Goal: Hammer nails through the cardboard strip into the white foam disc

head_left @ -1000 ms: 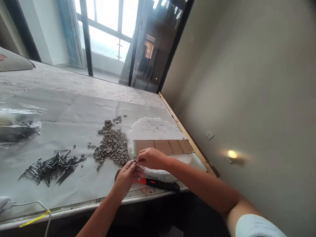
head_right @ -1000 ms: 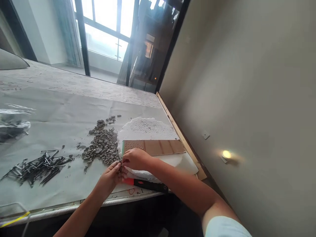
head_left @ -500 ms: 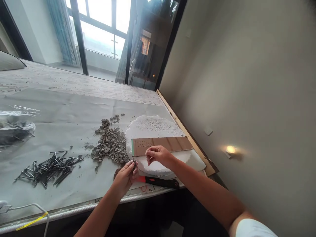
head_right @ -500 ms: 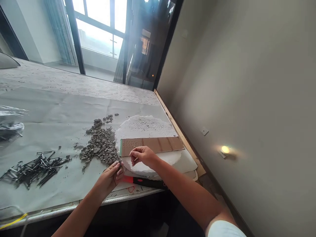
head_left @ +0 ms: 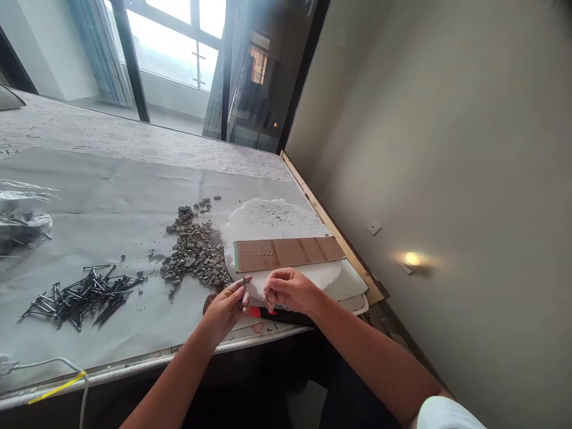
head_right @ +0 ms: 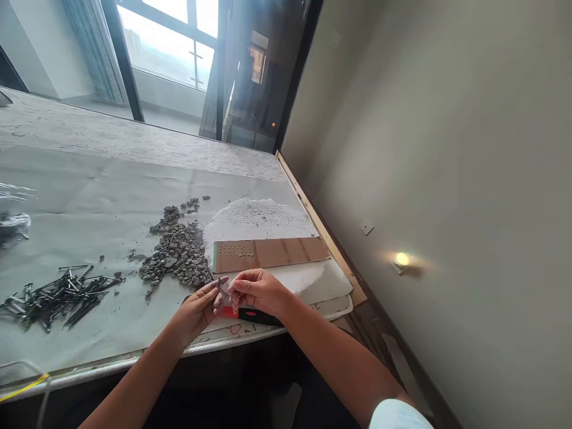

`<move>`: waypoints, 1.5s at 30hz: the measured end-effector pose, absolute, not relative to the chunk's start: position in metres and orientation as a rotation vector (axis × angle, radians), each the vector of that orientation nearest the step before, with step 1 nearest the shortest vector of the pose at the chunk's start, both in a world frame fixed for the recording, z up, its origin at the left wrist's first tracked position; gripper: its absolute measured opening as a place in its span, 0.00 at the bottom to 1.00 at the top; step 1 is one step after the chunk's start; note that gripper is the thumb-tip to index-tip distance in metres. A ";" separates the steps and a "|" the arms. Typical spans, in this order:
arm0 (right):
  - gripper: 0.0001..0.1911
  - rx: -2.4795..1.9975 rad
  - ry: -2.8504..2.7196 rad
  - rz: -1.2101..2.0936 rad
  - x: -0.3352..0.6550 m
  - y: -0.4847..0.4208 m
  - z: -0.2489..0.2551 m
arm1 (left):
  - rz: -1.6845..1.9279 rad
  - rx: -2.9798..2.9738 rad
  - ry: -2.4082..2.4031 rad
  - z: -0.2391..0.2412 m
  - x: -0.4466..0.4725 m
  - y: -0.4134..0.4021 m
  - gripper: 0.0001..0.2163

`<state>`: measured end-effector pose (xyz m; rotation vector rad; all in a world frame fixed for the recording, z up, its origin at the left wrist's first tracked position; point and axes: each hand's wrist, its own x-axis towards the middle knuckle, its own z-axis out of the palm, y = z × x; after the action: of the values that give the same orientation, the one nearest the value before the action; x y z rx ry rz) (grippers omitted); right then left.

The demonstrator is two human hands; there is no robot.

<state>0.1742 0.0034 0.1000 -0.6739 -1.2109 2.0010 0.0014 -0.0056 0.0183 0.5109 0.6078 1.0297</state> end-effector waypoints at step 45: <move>0.24 -1.119 -1.268 2.093 0.161 -0.016 0.074 | 1.058 0.739 0.666 0.051 0.010 -0.034 0.16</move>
<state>0.1614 -0.0157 0.0741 -1.1193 -1.2683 2.0927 0.0105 -0.0338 0.0514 0.7388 0.6658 1.0579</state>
